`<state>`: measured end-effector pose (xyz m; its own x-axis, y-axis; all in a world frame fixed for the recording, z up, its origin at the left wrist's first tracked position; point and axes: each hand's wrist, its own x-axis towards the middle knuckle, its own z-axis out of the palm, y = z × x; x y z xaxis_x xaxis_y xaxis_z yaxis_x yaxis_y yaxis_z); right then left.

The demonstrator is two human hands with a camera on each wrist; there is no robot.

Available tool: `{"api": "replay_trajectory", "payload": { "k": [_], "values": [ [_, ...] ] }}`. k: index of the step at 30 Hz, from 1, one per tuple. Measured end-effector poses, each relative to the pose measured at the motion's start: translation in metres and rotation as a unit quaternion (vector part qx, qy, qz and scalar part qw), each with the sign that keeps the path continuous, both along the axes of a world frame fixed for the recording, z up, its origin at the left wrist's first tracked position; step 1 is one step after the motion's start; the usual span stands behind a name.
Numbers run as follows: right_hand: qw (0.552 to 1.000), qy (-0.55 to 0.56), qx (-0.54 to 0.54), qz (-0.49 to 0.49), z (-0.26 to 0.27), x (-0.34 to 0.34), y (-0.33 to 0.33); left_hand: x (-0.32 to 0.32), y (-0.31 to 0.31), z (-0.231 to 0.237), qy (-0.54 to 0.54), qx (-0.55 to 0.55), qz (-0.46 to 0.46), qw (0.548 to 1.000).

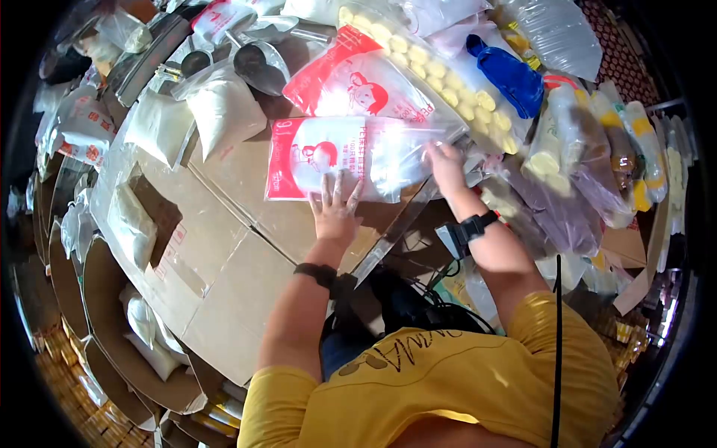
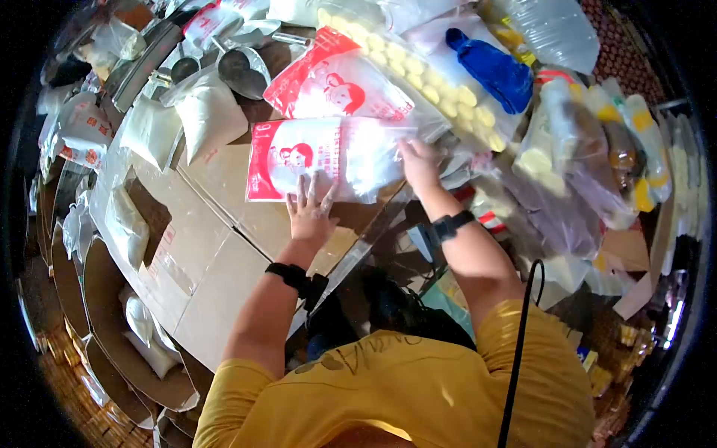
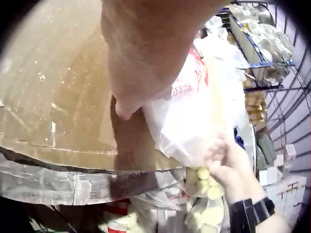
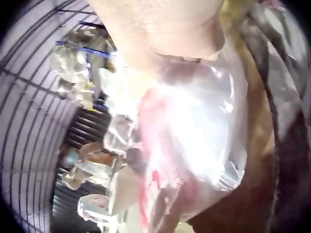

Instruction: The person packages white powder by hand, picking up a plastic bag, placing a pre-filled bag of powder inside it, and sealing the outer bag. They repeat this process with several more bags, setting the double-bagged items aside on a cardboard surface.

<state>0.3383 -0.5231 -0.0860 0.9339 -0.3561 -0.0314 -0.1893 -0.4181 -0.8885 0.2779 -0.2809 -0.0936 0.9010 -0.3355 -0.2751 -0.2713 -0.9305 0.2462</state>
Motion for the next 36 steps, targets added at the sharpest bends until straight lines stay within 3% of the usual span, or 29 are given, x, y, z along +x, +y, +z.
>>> {"api": "replay_trajectory", "payload": {
  "k": [1,2,3,4,5,6,8,9,10,11,12,13,15,18,23,24,25,27,29,32,33,36],
  "values": [
    [1.000,-0.005,-0.023,0.001,-0.005,0.008,-0.023,0.003,-0.001,0.000,0.008,0.008,0.010,1.000],
    [0.983,-0.147,-0.113,0.002,0.029,0.006,-0.024,0.003,-0.003,0.001,0.017,0.015,0.018,1.000],
    [0.978,-0.169,0.119,0.001,0.068,0.009,-0.028,0.000,-0.008,0.006,0.018,0.031,0.014,0.999],
    [0.918,-0.198,0.342,-0.026,0.107,0.011,-0.033,0.007,-0.005,0.005,0.002,0.009,0.027,1.000],
    [0.884,-0.236,0.401,0.044,0.129,0.014,-0.045,0.007,-0.006,0.009,0.008,-0.005,0.031,0.999],
    [0.879,-0.295,0.369,0.061,0.159,0.010,-0.037,0.008,-0.006,0.015,0.012,-0.020,0.038,0.999],
    [0.981,-0.142,0.122,0.041,0.202,-0.014,-0.024,0.013,0.006,-0.001,-0.001,-0.248,0.008,0.969],
    [0.946,-0.233,0.059,0.218,0.184,-0.017,-0.032,0.005,0.002,0.044,0.121,-0.396,0.108,0.904],
    [0.928,-0.234,-0.048,0.284,0.187,-0.025,-0.016,-0.003,0.007,0.076,0.205,-0.553,0.133,0.797],
    [0.873,-0.277,-0.086,0.391,0.207,-0.033,0.008,-0.011,0.013,0.102,0.276,-0.687,0.151,0.655],
    [0.832,-0.306,-0.174,0.430,0.195,-0.036,0.018,-0.019,0.019,0.125,0.333,-0.792,0.161,0.486],
    [0.803,-0.329,-0.239,0.436,0.195,-0.043,0.032,-0.025,0.026,0.149,0.335,-0.802,0.175,0.462],
    [0.757,-0.370,-0.268,0.467,0.194,-0.049,0.052,-0.038,0.039,0.185,0.332,-0.825,0.203,0.410],
    [0.730,-0.408,-0.216,0.504,0.202,-0.056,0.081,-0.059,0.057,0.187,0.192,-0.754,0.311,0.546],
    [0.637,-0.422,-0.207,0.611,0.213,-0.062,0.119,-0.091,0.077,0.193,0.107,-0.776,0.383,0.489],
    [0.614,-0.421,-0.211,0.633,0.218,-0.063,0.128,-0.095,0.082,0.192,0.072,-0.768,0.378,0.512],
    [0.614,-0.387,-0.197,0.659,0.233,-0.067,0.137,-0.100,0.088,0.190,0.037,-0.758,0.374,0.534],
    [0.707,-0.225,-0.001,0.670,0.237,-0.069,0.152,-0.110,0.096,0.192,-0.029,-0.720,0.371,0.586],
    [0.742,-0.065,0.218,0.630,0.232,-0.069,0.170,-0.119,0.096,0.198,-0.089,-0.665,0.371,0.642],
    [0.744,0.072,0.177,0.640,0.233,-0.084,0.199,-0.127,0.090,0.200,-0.112,-0.657,0.355,0.655],
    [0.753,0.066,0.211,0.620,0.224,-0.090,0.206,-0.131,0.088,0.207,-0.088,-0.700,0.363,0.608],
    [0.743,0.122,0.283,0.594,0.216,-0.094,0.210,-0.140,0.094,0.206,-0.057,-0.758,0.338,0.555]
  ]
}}
